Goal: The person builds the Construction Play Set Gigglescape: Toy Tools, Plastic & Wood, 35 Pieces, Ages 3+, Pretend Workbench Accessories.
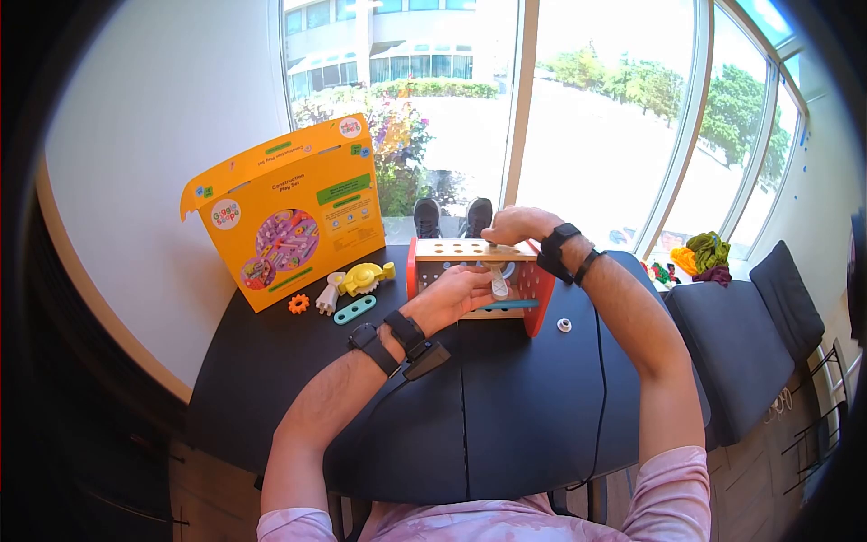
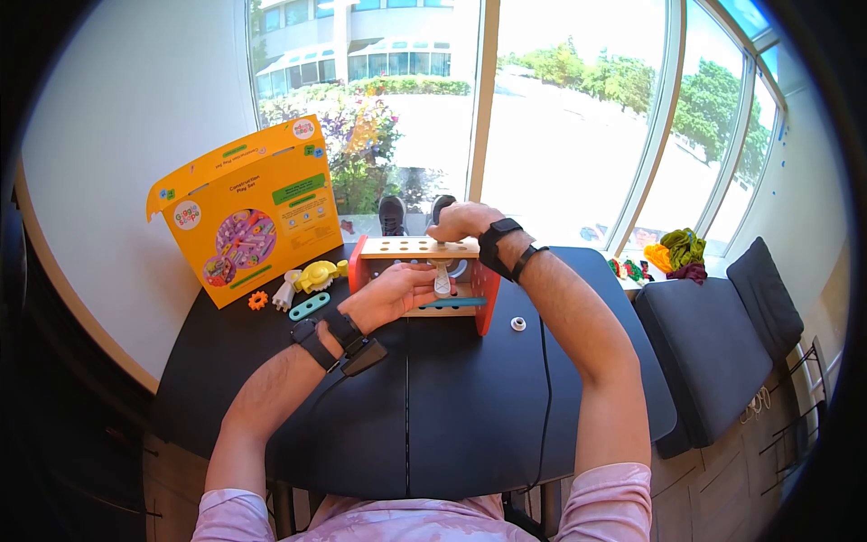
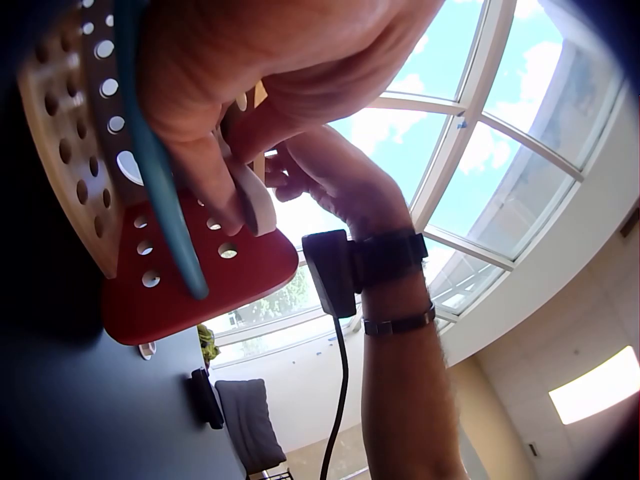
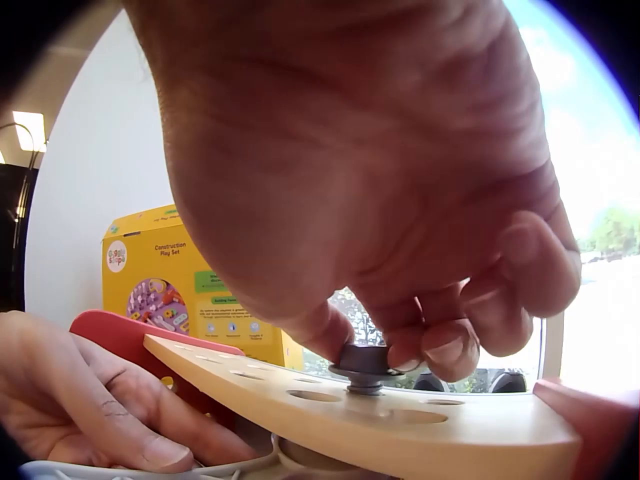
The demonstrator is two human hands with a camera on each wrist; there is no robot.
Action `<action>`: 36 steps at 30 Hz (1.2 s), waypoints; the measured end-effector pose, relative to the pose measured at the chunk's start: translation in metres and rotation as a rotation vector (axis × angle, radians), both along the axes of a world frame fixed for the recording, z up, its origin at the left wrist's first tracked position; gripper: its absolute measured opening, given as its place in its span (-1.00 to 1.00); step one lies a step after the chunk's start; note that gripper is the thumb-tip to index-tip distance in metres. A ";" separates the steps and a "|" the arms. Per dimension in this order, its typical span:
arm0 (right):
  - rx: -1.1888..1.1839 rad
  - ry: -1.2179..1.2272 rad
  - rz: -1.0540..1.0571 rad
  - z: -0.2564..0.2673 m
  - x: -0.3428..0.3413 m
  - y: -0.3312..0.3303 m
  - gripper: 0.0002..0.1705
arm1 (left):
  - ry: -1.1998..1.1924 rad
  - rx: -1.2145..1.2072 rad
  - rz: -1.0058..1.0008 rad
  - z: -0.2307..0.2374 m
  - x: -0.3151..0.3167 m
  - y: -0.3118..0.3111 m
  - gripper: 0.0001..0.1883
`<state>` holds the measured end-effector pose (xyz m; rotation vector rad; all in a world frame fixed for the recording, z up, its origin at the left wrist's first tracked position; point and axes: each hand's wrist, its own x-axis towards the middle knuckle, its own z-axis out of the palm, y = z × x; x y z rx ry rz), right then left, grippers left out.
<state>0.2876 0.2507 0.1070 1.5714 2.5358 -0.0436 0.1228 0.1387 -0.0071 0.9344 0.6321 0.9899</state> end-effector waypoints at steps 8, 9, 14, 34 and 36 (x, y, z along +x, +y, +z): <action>0.015 0.010 0.004 0.008 0.001 -0.012 -0.22 | 0.004 0.003 0.000 0.002 0.000 -0.002 -0.69; 0.022 -0.014 -0.025 0.012 -0.001 -0.019 -0.22 | 0.002 -0.004 0.000 0.003 0.000 -0.002 -0.69; -0.011 0.045 0.041 0.004 0.001 -0.006 -0.21 | 0.004 -0.007 -0.004 0.001 -0.001 -0.001 -0.70; -0.039 -0.029 -0.077 0.011 -0.005 -0.015 -0.18 | -0.029 -0.007 -0.039 0.001 -0.001 0.000 -0.68; -0.081 0.010 -0.002 0.006 0.001 -0.004 -0.18 | -0.035 -0.006 -0.044 0.002 -0.001 -0.001 -0.68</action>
